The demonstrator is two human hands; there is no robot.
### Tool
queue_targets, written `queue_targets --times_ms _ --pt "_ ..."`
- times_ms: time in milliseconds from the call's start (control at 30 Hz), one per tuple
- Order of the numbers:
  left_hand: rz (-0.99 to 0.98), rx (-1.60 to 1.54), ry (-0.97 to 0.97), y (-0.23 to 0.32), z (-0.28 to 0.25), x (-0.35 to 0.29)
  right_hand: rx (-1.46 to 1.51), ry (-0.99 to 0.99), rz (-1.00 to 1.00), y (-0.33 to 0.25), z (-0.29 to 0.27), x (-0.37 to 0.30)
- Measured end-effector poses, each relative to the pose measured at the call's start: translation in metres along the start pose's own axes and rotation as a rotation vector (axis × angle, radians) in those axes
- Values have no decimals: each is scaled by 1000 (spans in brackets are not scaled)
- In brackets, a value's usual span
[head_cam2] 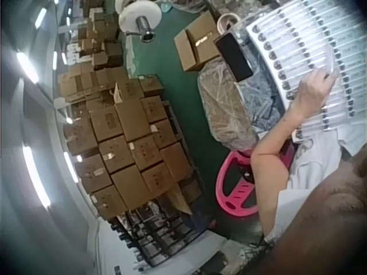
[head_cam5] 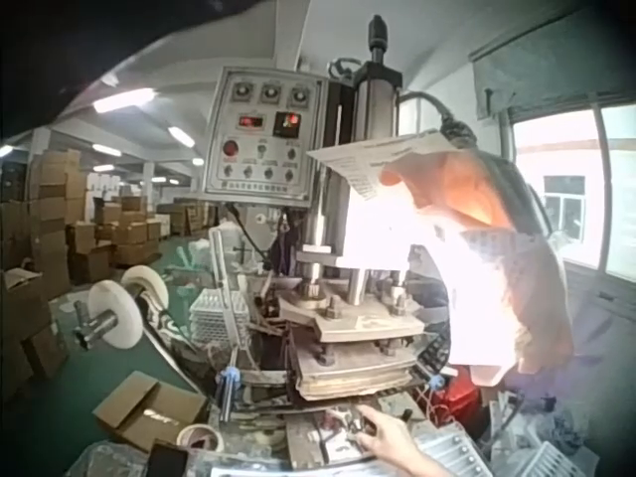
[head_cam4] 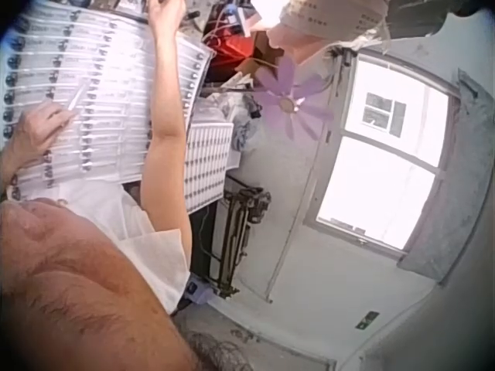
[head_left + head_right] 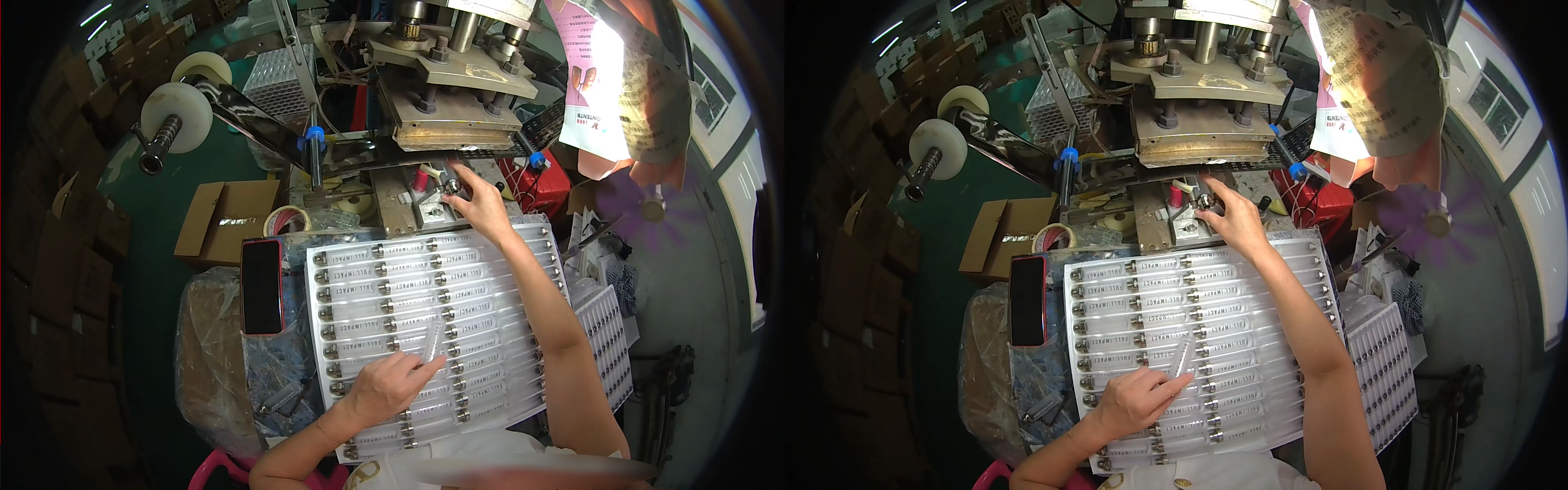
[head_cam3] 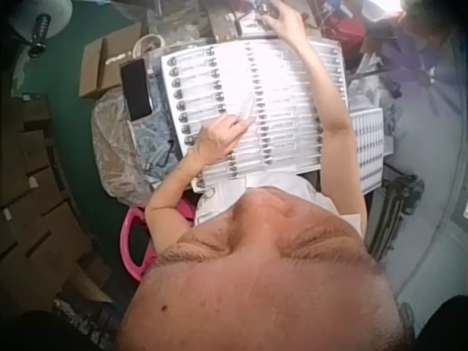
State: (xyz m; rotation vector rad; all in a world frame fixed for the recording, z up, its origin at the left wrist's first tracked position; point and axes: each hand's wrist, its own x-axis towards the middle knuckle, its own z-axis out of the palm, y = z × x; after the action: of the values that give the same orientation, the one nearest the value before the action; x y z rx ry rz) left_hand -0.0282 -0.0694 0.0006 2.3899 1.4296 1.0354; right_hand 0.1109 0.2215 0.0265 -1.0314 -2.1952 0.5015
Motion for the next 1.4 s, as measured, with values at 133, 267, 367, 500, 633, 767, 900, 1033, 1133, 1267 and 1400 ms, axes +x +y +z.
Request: queue_targets --times_ms 133,267,367,500,633,767,900,1033,1133,1267,1400 --pt "-55 -96 16 5 -4 4 -29 5 -23 7 -1 -3" --pt "-129 -271 111 4 -11 5 -67 31 -24 11 -28 -19" --pt "-206 -336 125 24 -20 9 -97 -1 -42 25 -61 -31" --pt "-171 -395 28 62 -8 2 -244 -314 -32 31 -92 -51" --pt "-2 -319 -62 88 28 -13 -480 -423 -167 38 -97 -74" --pt "207 -6 -217 94 41 -20 -410 -335 -277 49 -95 -82" --pt "231 142 -272 95 41 -31 -87 -237 -88 46 -102 -88" --pt "317 125 -170 82 16 -11 442 -135 183 70 -120 -87" --pt "323 227 -104 38 2 30 508 -50 211 67 -129 -90" --pt "243 448 85 -43 -1 118 258 -39 194 55 -121 -76" --pt "195 634 268 -101 16 197 541 74 170 51 -100 -60"
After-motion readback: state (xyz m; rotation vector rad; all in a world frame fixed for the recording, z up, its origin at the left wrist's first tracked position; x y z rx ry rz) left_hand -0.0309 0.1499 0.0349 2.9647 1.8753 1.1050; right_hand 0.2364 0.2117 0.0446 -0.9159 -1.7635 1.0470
